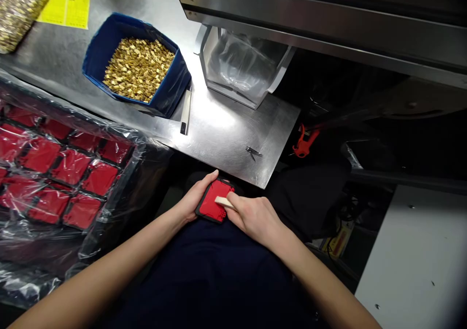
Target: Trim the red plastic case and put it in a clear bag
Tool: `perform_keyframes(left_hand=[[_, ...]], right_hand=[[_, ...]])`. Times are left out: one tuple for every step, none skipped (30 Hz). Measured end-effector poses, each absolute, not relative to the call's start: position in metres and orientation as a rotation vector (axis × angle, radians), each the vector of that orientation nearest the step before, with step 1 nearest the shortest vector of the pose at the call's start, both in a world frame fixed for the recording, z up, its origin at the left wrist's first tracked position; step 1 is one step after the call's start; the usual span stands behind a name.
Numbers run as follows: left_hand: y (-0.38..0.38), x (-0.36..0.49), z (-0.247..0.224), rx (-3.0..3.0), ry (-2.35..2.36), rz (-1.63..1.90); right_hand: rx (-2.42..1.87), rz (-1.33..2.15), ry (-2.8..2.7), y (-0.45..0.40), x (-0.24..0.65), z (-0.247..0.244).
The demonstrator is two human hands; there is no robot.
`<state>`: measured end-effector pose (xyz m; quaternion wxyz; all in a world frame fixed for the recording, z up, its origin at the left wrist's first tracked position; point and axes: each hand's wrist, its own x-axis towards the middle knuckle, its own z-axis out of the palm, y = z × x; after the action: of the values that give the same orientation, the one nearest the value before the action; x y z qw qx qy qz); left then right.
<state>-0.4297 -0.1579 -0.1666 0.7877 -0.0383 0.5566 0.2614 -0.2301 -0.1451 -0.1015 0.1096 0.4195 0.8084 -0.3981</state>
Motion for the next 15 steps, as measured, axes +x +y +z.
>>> perform_keyframes(left_hand=[[-0.158, -0.430, -0.166, -0.085, 1.194, 0.560], [-0.158, -0.430, -0.166, -0.086, 1.188, 0.556], [-0.158, -0.429, -0.165, -0.083, 1.187, 0.555], [-0.159, -0.429, -0.165, -0.076, 1.193, 0.558], [-0.159, -0.429, -0.164, -0.066, 1.205, 0.562], [-0.160, -0.429, -0.164, -0.055, 1.219, 0.567], [-0.160, -0.429, -0.164, -0.047, 1.230, 0.572], [-0.161, -0.429, -0.164, -0.045, 1.236, 0.576], [-0.162, -0.429, -0.164, -0.049, 1.234, 0.576], [-0.162, -0.429, -0.165, -0.056, 1.228, 0.572], [-0.163, -0.430, -0.165, -0.062, 1.221, 0.565], [-0.163, -0.431, -0.166, -0.065, 1.215, 0.558], [-0.163, -0.431, -0.167, -0.065, 1.211, 0.551], [-0.163, -0.432, -0.167, -0.064, 1.207, 0.547], [-0.163, -0.432, -0.168, -0.063, 1.203, 0.547]], right_hand=[[1.238, -1.165, 2.379, -0.145, -0.230, -0.101], [1.240, -1.162, 2.377, -0.146, -0.230, -0.101], [1.236, -1.164, 2.372, -0.147, -0.231, -0.100], [1.229, -1.167, 2.364, -0.147, -0.231, -0.100], [1.223, -1.169, 2.357, -0.148, -0.231, -0.100], [1.221, -1.167, 2.355, -0.150, -0.232, -0.100], [1.225, -1.165, 2.357, -0.151, -0.233, -0.100], [1.236, -1.162, 2.362, -0.151, -0.233, -0.100], [1.253, -1.160, 2.364, -0.152, -0.234, -0.100], [1.272, -1.158, 2.363, -0.153, -0.234, -0.100], [1.285, -1.157, 2.356, -0.153, -0.233, -0.101], [1.290, -1.156, 2.347, -0.154, -0.233, -0.101], [1.281, -1.153, 2.343, -0.155, -0.232, -0.101], [1.267, -1.144, 2.345, -0.155, -0.232, -0.101], [1.254, -1.131, 2.354, -0.156, -0.232, -0.101]])
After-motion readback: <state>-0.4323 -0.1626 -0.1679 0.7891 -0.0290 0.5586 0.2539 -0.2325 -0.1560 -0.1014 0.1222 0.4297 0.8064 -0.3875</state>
